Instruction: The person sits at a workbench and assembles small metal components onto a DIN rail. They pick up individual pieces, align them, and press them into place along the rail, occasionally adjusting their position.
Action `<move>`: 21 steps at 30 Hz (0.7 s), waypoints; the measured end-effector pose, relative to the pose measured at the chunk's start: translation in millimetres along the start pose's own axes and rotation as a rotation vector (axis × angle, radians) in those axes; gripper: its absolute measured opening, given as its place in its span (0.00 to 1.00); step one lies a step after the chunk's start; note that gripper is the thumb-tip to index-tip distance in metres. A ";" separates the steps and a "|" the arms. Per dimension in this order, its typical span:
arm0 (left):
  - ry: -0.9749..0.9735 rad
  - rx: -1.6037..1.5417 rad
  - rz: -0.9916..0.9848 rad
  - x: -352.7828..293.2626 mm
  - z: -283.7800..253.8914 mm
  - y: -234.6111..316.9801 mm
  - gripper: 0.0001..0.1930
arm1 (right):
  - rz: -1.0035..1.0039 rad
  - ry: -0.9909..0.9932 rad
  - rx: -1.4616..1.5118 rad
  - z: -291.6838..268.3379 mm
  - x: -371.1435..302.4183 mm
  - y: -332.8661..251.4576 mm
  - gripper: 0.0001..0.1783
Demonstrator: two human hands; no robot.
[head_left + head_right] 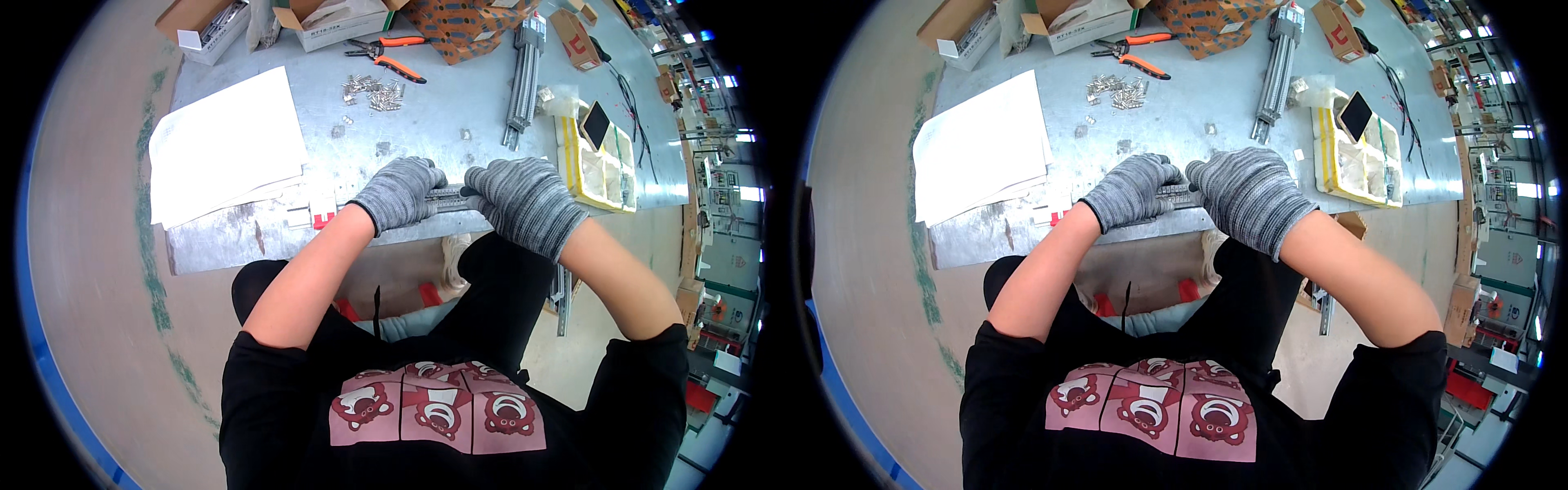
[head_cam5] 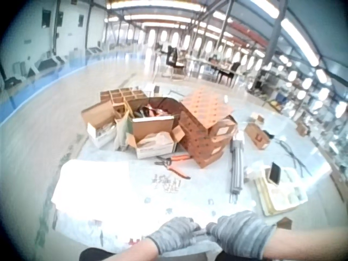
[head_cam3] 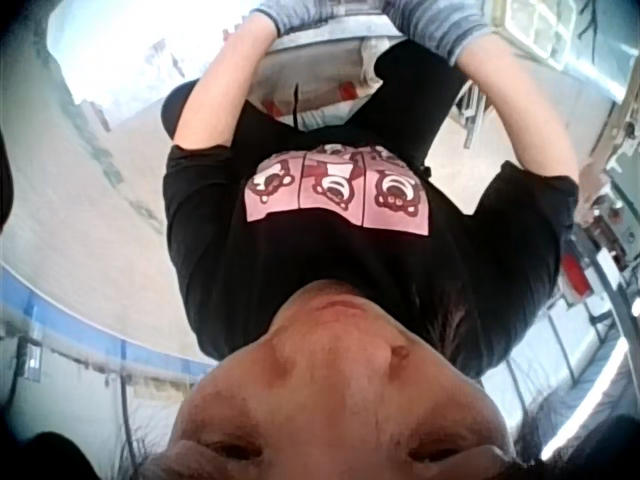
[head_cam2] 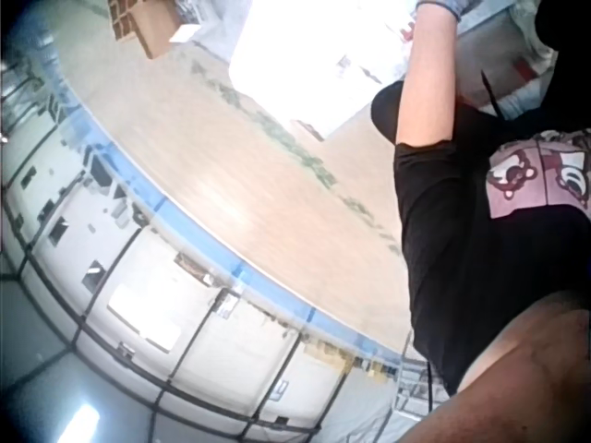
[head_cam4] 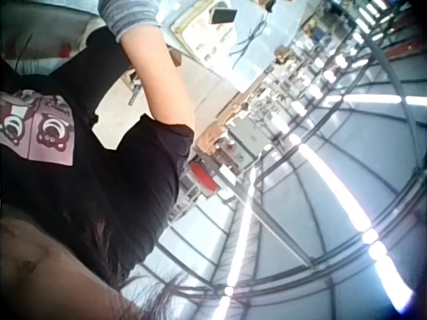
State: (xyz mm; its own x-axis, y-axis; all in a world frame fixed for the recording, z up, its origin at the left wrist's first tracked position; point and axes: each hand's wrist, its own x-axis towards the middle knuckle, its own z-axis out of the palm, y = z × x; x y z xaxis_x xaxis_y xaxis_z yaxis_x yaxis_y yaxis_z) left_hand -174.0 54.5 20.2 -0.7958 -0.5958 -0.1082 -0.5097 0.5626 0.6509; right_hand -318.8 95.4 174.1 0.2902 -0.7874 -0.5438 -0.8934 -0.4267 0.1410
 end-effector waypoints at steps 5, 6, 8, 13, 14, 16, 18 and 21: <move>0.071 -0.019 0.047 -1.9 5.1 -4.2 0.19 | -0.092 0.198 0.150 13.6 -13.0 20.2 0.11; 0.065 -0.035 0.032 -1.7 3.2 -2.6 0.20 | -0.105 0.241 0.166 15.7 -15.3 21.4 0.11; 0.040 -0.028 0.031 -2.0 2.1 -3.6 0.20 | -0.080 0.213 0.224 10.8 -21.1 17.6 0.11; 0.043 -0.032 0.035 -2.0 4.4 -4.3 0.22 | -0.070 0.177 0.219 22.9 -13.5 16.8 0.11; 0.048 -0.036 0.037 -2.2 4.5 -4.0 0.22 | -0.076 0.191 0.216 25.2 -12.6 16.8 0.10; 0.037 -0.034 0.023 -2.6 3.2 -3.6 0.22 | -0.094 0.214 0.229 25.5 -12.2 15.7 0.10; 0.029 -0.035 0.015 -2.3 1.5 -2.0 0.22 | -0.100 0.228 0.237 25.4 -12.7 14.8 0.10; 0.023 -0.031 0.014 -2.2 0.7 -1.5 0.22 | -0.107 0.240 0.240 27.1 -11.0 15.4 0.10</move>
State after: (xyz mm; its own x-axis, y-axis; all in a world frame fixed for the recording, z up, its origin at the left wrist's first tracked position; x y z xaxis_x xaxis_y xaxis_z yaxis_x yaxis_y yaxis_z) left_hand -171.7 55.4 18.9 -0.7945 -0.6017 -0.0817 -0.4882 0.5529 0.6753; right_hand -345.0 109.6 159.8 0.4338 -0.8381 -0.3308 -0.9002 -0.4185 -0.1203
